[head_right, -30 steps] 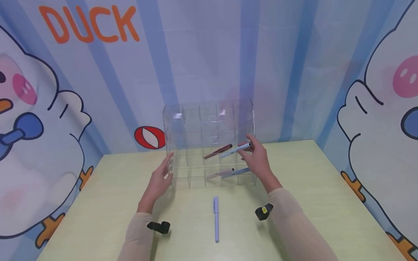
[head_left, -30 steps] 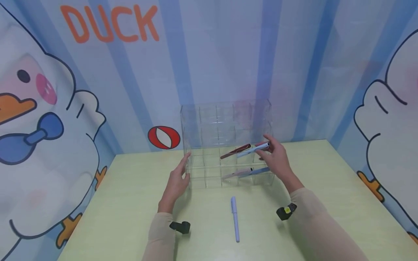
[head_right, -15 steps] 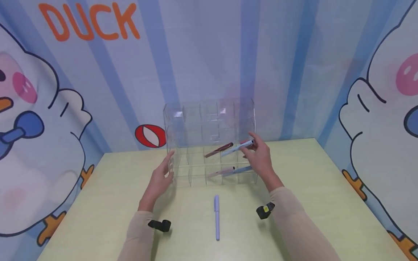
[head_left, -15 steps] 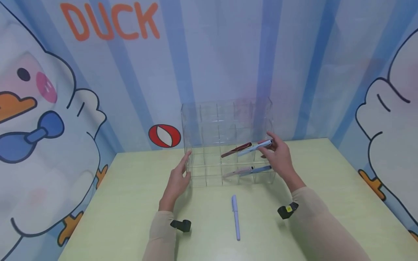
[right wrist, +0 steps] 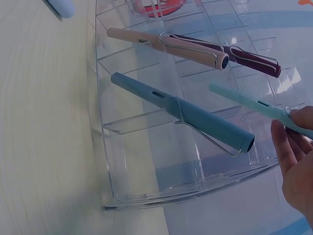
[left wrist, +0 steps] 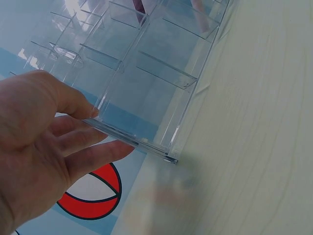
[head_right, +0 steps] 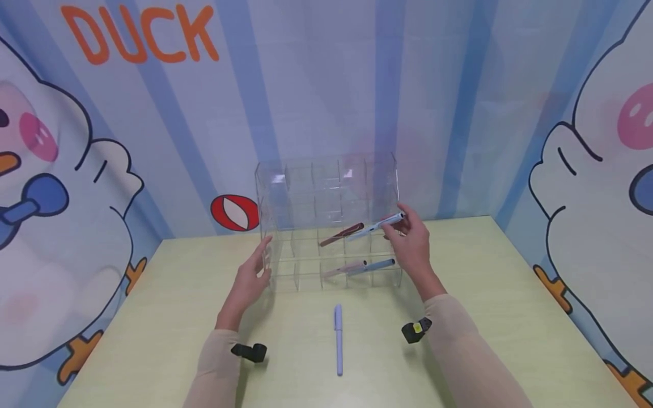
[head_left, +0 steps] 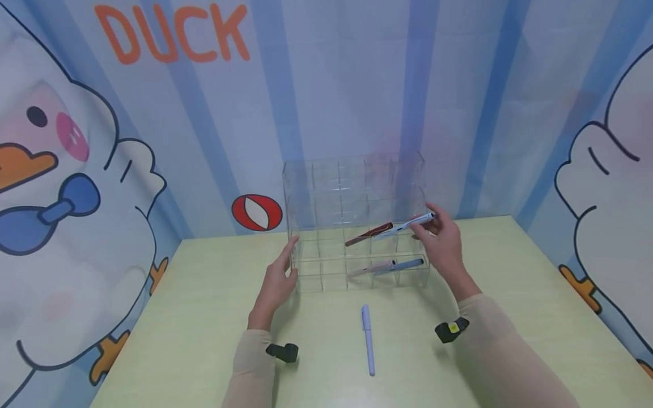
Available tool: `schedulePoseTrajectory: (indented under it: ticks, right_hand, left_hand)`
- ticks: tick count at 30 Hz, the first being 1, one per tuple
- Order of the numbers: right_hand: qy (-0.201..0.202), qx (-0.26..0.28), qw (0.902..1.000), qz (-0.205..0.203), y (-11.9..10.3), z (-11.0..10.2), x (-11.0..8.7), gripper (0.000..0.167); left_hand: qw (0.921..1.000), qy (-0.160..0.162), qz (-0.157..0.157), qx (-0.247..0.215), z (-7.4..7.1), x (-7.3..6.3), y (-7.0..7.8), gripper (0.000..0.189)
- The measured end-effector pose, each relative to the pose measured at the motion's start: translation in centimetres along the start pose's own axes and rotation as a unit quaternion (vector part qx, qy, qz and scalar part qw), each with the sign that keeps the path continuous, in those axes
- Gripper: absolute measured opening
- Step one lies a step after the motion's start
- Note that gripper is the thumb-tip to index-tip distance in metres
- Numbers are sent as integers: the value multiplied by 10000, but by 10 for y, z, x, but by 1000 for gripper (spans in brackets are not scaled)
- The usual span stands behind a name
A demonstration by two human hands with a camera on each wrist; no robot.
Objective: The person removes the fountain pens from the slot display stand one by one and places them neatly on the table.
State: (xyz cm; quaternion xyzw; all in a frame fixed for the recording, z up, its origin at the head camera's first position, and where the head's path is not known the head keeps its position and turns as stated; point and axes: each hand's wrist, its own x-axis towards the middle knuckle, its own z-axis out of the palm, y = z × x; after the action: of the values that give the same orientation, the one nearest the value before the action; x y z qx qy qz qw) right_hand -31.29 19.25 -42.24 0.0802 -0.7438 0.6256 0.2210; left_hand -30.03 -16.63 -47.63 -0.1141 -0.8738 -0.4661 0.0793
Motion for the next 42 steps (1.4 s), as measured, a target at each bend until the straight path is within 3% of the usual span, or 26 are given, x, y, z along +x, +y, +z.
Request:
schedulePoseTrajectory:
  ticks: [9,30,36,42]
  right_hand:
    - [519,897,9943,-256,-11,-1,1,56]
    - [1467,1532,9736,-840,-28,-16,-14,61]
    - [1542,1958,9647,-856,-27,-17,-20,60]
    - [1667,1892,9622,-1027,-28,-17,-29,57]
  left_hand:
    - [10000,27,20,77,-2,2,3,79]
    - [10000,-4,8,59,-3,3,2,79]
    - [9999,9,8,126,-1,2,0,80]
    - [9999,-24,0,100,-2,0,1,80]
